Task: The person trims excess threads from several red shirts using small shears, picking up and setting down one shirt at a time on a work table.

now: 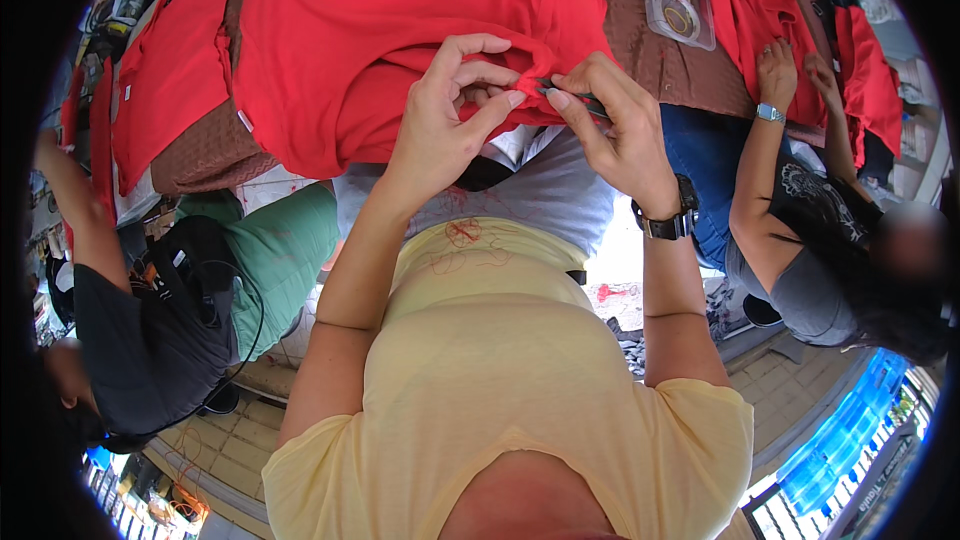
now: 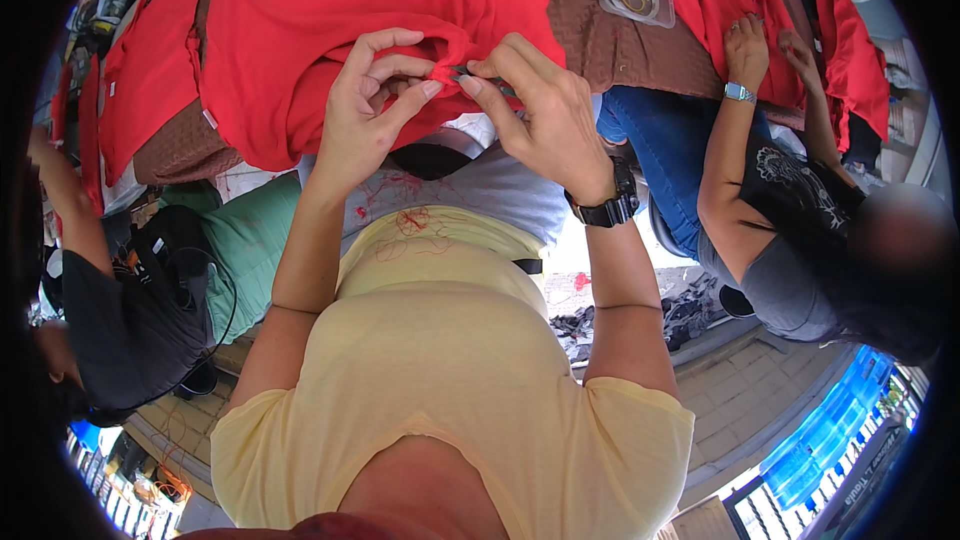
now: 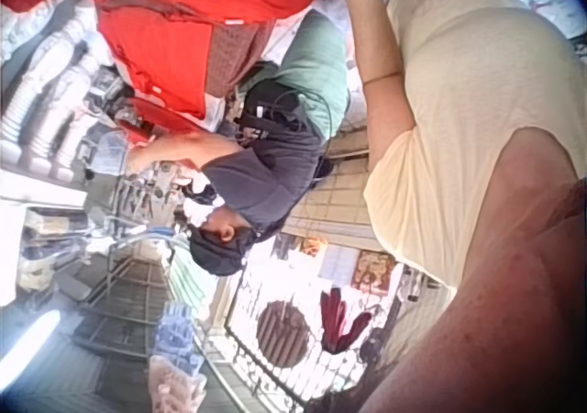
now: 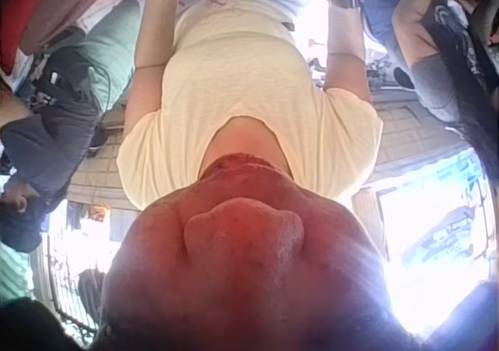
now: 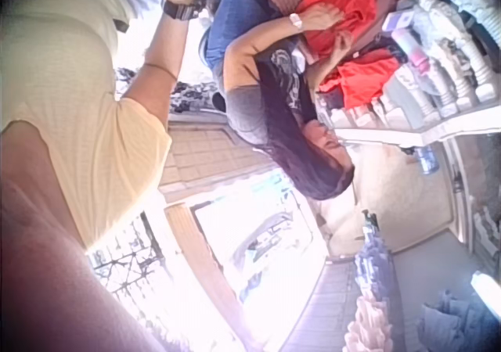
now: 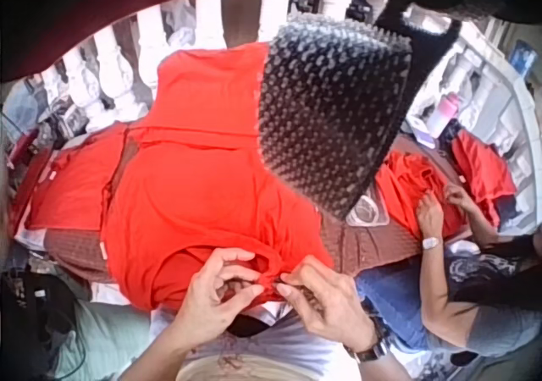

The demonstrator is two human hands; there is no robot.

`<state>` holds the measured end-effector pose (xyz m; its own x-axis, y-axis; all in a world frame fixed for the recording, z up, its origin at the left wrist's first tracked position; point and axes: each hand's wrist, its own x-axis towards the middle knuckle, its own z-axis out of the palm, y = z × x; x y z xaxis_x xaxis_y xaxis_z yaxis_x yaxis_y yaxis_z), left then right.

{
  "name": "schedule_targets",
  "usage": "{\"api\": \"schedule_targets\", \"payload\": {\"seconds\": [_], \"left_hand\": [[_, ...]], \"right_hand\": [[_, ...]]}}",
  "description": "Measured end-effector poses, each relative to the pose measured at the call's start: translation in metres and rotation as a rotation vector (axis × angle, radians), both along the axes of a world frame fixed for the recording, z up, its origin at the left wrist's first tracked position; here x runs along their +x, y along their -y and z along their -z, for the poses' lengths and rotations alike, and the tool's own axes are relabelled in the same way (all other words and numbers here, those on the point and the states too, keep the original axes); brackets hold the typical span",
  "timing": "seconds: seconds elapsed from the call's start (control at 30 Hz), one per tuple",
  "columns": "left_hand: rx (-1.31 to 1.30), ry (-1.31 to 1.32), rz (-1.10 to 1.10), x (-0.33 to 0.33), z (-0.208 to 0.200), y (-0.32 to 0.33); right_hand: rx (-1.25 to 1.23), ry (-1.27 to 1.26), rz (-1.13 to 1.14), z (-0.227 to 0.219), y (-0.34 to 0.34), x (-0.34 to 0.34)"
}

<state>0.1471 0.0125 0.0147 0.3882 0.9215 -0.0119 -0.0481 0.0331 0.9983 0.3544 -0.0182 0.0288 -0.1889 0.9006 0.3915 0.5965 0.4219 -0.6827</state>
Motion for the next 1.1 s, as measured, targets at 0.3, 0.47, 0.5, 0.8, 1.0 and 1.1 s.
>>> {"api": "schedule_targets", "payload": {"seconds": [0.3, 0.47, 0.5, 0.8, 1.0, 1.1], "left_hand": [[0.046, -0.040, 0.009, 0.004, -0.005, -0.002], [0.053, -0.031, 0.017, 0.005, -0.008, -0.001], [0.055, -0.034, 0.016, 0.005, -0.008, -0.001], [0.117, 0.017, -0.011, 0.003, -0.002, -0.002], [0.124, -0.083, -0.001, -0.006, 0.001, -0.002], [0.121, -0.101, 0.035, -0.008, 0.000, -0.003]], "right_hand": [[0.050, 0.021, -0.020, 0.000, -0.003, 0.000], [0.066, 0.012, -0.038, 0.002, -0.003, 0.000], [0.068, 0.017, -0.042, 0.002, -0.003, -0.001], [0.108, 0.019, -0.040, 0.001, -0.006, -0.007], [-0.137, -0.206, -0.061, -0.011, 0.006, 0.001], [-0.227, -0.451, -0.108, -0.027, -0.004, 0.011]]}}
